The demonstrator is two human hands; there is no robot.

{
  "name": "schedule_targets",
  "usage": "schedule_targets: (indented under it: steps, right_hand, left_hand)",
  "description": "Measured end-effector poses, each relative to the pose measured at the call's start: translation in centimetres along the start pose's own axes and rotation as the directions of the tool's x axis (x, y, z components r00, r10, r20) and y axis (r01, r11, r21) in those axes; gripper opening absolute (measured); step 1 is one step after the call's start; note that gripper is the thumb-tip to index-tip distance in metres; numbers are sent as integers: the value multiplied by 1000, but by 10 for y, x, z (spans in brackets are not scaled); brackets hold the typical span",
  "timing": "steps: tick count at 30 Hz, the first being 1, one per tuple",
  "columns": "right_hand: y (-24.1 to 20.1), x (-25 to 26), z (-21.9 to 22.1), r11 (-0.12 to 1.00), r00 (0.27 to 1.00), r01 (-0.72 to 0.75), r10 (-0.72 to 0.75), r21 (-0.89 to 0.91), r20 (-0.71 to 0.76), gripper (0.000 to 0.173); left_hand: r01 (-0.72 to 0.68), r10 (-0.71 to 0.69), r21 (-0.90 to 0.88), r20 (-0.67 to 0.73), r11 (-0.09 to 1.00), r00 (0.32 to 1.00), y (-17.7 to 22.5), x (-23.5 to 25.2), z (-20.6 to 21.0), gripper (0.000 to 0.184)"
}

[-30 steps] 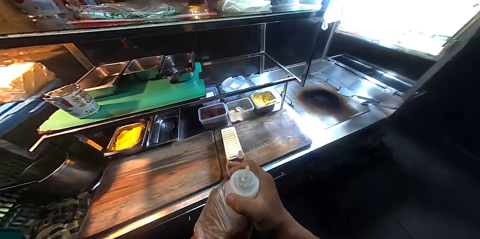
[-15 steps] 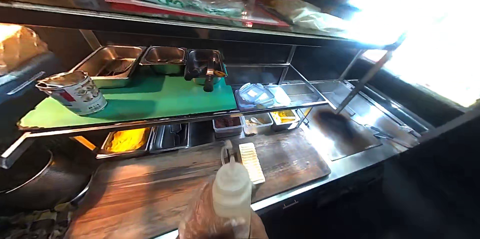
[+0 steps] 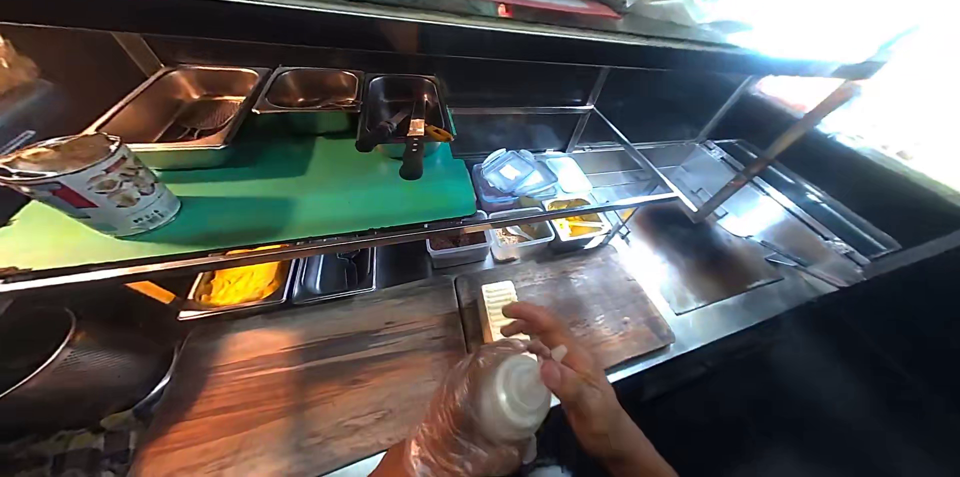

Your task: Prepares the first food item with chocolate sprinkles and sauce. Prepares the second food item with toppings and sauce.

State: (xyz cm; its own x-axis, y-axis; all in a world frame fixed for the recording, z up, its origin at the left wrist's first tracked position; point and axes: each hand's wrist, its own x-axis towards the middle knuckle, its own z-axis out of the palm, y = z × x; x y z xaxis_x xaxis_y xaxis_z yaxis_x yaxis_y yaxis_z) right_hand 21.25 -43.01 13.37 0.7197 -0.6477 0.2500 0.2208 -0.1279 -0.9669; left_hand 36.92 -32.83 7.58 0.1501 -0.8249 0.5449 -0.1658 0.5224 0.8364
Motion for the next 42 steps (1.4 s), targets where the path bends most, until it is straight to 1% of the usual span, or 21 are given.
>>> schedule_targets:
  steps: [2, 3, 4, 6, 8, 10, 11, 12, 14, 15, 17, 18, 19, 21, 22, 24, 27, 30, 33, 37, 42]
  right_hand:
    - [2, 7, -9, 994, 984, -113, 111, -1, -142, 40]
    - [6, 7, -14, 973, 940, -226, 232, 51, -250, 36]
    - [11, 3, -19, 936, 886, -329, 351, 124, -304, 43]
    - [20, -17, -27, 829, 822, -422, 521, 367, -231, 57]
    - [29, -50, -33, 605, 830, -361, 556, 710, -52, 43]
    - [42, -85, -56, 293, 916, -286, 362, 913, 171, 45]
    - [53, -101, -73, 209, 938, -276, 272, 938, 215, 43]
    - [63, -113, -93, 206, 950, -250, 239, 946, 199, 37]
    - [63, -122, -129, 252, 924, -144, 381, 957, 38, 27]
    - [63, -118, -147, 202, 905, -96, 426, 975, 1, 32]
    - [75, -112, -193, 67, 887, -104, 457, 992, 62, 42]
    - [86, -114, -217, 2, 887, -113, 451, 994, 100, 52]
    - [95, -116, -238, -23, 882, -101, 461, 995, 100, 59]
    - [105, -124, -271, -28, 862, -60, 503, 998, 66, 65]
    - [110, -130, -285, -38, 855, -39, 516, 999, 53, 65]
    - [117, -136, -306, -46, 856, -18, 516, 999, 39, 67]
    - [117, -140, -320, -57, 842, 0, 539, 998, 30, 67]
    - [115, -143, -315, -57, 829, -9, 557, 998, 40, 66]
    - [116, -137, -306, -71, 828, -46, 555, 996, 77, 67]
    - [109, -127, -288, -65, 817, -95, 565, 993, 115, 66]
    - [102, -107, -266, -10, 831, -145, 542, 989, 127, 67]
  left_hand:
    - [-57, 55, 47, 46, 997, 997, -2, 5, 9, 85]
    - [-92, 86, 105, 56, 990, 995, -1, 9, 14, 82]
    - [-127, 118, 170, 63, 977, 991, 0, 15, 20, 79]
    - [-184, 160, 293, 105, 938, 982, 4, 29, 31, 69]
    - [-256, 181, 411, 212, 875, 960, 7, 42, 50, 54]
    - [-321, 161, 450, 357, 833, 920, 9, 61, 85, 39]
    - [-331, 125, 444, 432, 832, 893, 8, 69, 107, 38]
    - [-333, 68, 451, 508, 828, 859, 5, 75, 130, 38]
    - [-289, -101, 478, 639, 830, 763, -2, 84, 166, 50]
    - [-199, -193, 472, 658, 859, 728, -6, 88, 177, 62]
    - [187, -469, 493, 544, 850, 696, -21, 95, 175, 80]
    - [395, -635, 544, 373, 740, 676, -34, 99, 166, 86]
    - [511, -743, 633, 160, 582, 649, -55, 103, 155, 85]
    - [542, -790, 820, -204, 184, 578, -105, 97, 133, 87]
    - [512, -786, 859, -306, 16, 537, -128, 86, 126, 96]
    - [413, -770, 898, -369, -152, 520, -161, 65, 120, 109]
    - [399, -776, 896, -388, -192, 498, -178, 49, 123, 111]
    - [437, -809, 878, -396, -195, 434, -180, 47, 119, 109]
    - [460, -814, 863, -414, -208, 408, -174, 62, 122, 110]
    - [418, -731, 885, -424, -207, 535, -175, 60, 134, 102]
    - [480, -785, 857, -425, -189, 450, -186, 55, 129, 97]
